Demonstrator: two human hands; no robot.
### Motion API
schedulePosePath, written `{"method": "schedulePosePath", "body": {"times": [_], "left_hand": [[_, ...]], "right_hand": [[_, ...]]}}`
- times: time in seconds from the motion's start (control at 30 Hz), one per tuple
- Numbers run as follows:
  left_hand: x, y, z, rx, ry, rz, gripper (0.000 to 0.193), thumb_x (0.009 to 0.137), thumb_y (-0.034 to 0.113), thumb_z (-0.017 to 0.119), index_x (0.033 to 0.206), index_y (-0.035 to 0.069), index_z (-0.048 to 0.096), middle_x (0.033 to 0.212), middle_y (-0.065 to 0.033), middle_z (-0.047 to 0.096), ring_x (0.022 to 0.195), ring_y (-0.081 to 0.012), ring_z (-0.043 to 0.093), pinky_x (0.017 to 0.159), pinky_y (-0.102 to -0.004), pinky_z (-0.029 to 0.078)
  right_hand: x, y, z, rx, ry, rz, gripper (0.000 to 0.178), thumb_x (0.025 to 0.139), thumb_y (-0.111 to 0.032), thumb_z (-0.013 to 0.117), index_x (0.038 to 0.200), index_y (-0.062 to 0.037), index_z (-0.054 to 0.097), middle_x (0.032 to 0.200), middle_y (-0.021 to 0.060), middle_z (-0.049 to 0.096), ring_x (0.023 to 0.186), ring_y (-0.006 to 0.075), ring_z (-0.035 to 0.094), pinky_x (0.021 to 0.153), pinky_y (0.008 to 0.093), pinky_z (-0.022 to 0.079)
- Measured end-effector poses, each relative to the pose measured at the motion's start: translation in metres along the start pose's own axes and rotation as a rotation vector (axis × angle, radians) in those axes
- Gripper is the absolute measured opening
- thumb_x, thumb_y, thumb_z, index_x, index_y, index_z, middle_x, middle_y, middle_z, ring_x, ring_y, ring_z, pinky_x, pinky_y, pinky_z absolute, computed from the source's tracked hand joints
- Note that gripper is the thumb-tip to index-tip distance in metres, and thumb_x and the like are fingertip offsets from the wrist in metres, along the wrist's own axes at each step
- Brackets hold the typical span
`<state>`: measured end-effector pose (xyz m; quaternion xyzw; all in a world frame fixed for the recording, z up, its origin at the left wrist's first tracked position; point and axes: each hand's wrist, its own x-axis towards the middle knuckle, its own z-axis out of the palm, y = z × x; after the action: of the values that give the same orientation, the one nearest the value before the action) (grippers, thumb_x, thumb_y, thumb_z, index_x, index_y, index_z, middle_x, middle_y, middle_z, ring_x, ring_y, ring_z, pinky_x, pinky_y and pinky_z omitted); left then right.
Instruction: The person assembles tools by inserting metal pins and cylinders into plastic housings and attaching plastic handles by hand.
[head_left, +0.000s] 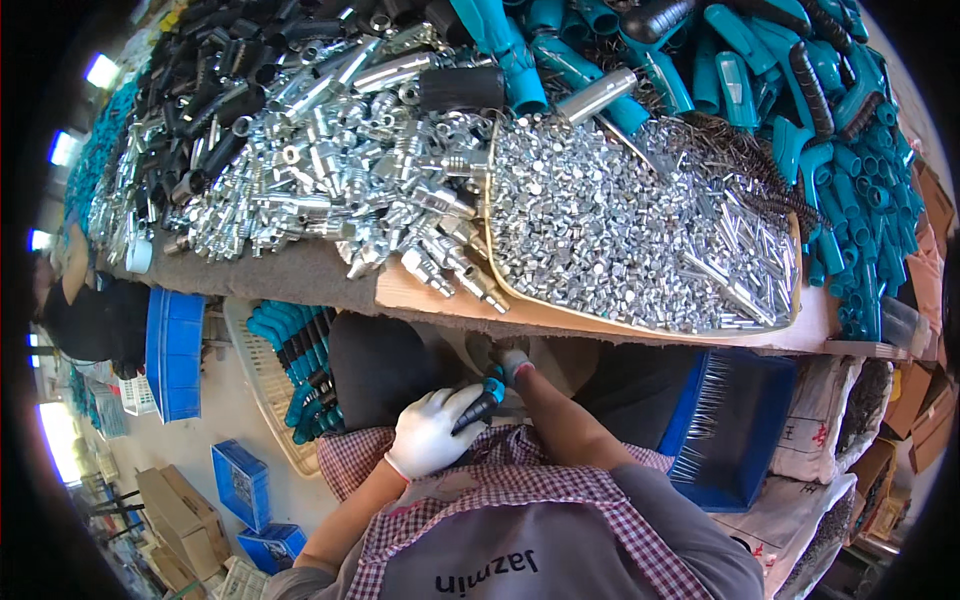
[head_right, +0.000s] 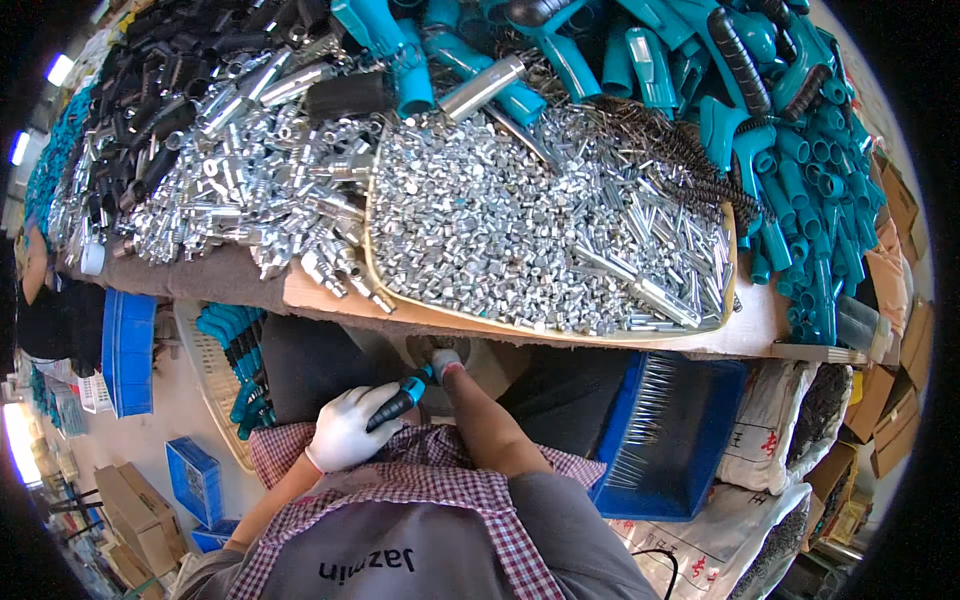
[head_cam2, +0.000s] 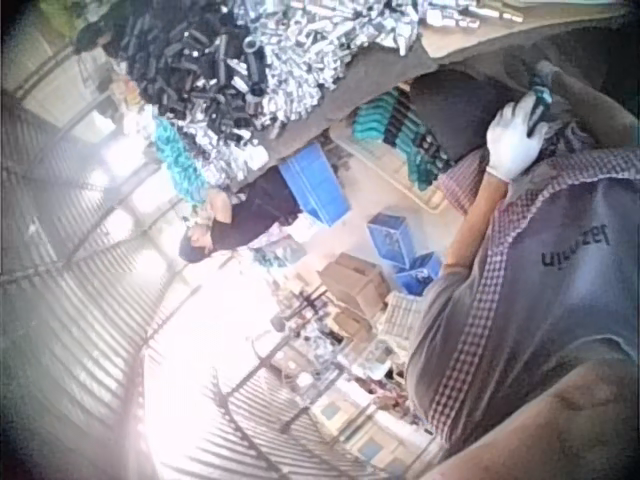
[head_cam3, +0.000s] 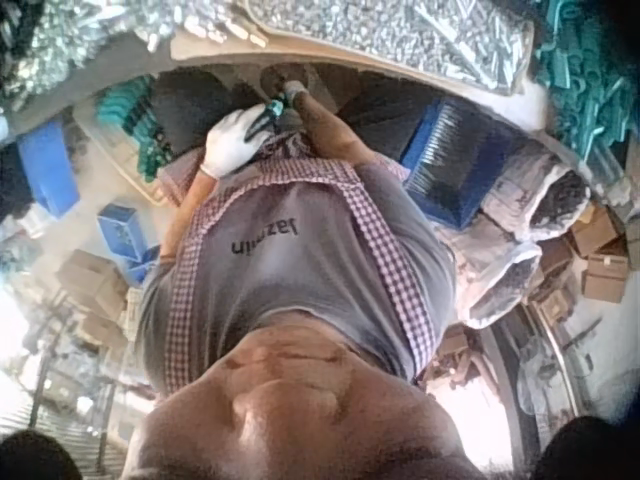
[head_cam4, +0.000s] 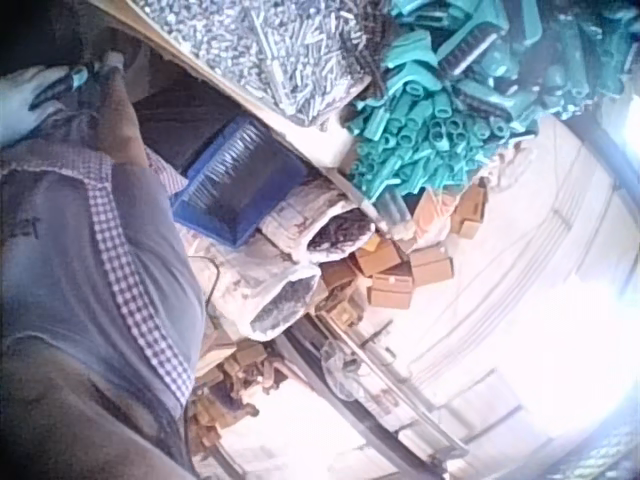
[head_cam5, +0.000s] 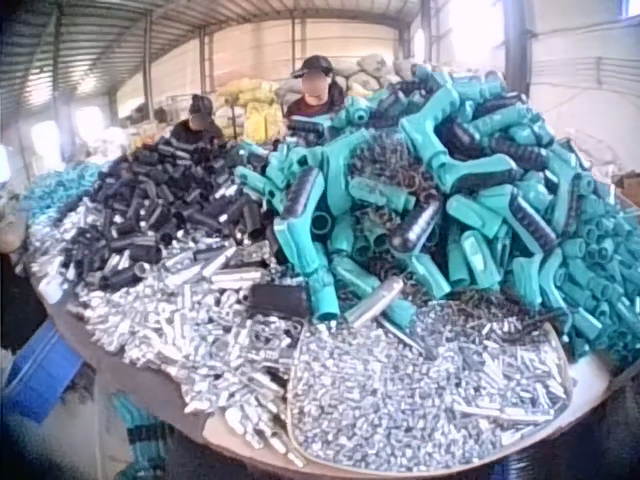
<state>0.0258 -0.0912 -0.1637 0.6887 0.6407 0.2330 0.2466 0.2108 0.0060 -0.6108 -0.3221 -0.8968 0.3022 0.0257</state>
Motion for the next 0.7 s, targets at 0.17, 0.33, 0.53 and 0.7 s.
{"method": "schedulePosePath", "body": {"times": [0.17, 0.33, 0.53, 0.7], "left_hand": [[-0.013, -0.012, 0.000, 0.047, 0.051, -0.108, 0.050, 0.075, 0.026, 0.079, 0.121, 0.014, 0.066, 0.093, -0.0111, 0.069, 0.078, -0.0304, 0.069, 0.070, -0.0391, 0.058], [-0.001, -0.011, 0.004, 0.010, 0.048, -0.158, 0.049, 0.076, 0.027, 0.079, 0.121, 0.012, 0.066, 0.093, -0.0132, 0.069, 0.081, -0.0324, 0.070, 0.072, -0.0402, 0.058], [0.051, 0.012, 0.052, -0.120, -0.201, -0.290, 0.057, 0.084, 0.036, 0.070, 0.131, 0.007, 0.054, 0.097, -0.0219, 0.070, 0.088, -0.0405, 0.069, 0.077, -0.0477, 0.056], [-0.006, -0.035, 0.024, -0.143, -0.292, -0.595, 0.051, 0.084, 0.034, 0.064, 0.123, 0.002, 0.057, 0.094, -0.0254, 0.070, 0.087, -0.0431, 0.068, 0.078, -0.0504, 0.054]], "right_hand": [[0.038, -0.080, -0.033, 0.210, -0.334, 0.266, 0.038, 0.088, -0.023, 0.064, 0.125, -0.0153, 0.066, 0.120, 0.0153, 0.068, 0.111, 0.0327, 0.065, 0.100, 0.0390, 0.050], [0.024, -0.052, -0.020, 0.429, -0.028, 0.382, 0.049, 0.099, -0.034, 0.052, 0.141, -0.0090, 0.055, 0.141, 0.0136, 0.058, 0.127, 0.0310, 0.056, 0.108, 0.0381, 0.042], [-0.020, 0.054, -0.065, 1.086, 0.100, 0.663, 0.050, 0.098, -0.030, 0.056, 0.141, -0.0053, 0.054, 0.135, 0.0148, 0.062, 0.123, 0.0309, 0.058, 0.105, 0.0370, 0.043], [0.025, -0.223, -0.237, 1.196, 0.065, 0.563, 0.041, 0.089, -0.012, 0.069, 0.127, 0.0016, 0.063, 0.122, 0.0138, 0.068, 0.105, 0.0230, 0.065, 0.095, 0.0321, 0.049]]}}
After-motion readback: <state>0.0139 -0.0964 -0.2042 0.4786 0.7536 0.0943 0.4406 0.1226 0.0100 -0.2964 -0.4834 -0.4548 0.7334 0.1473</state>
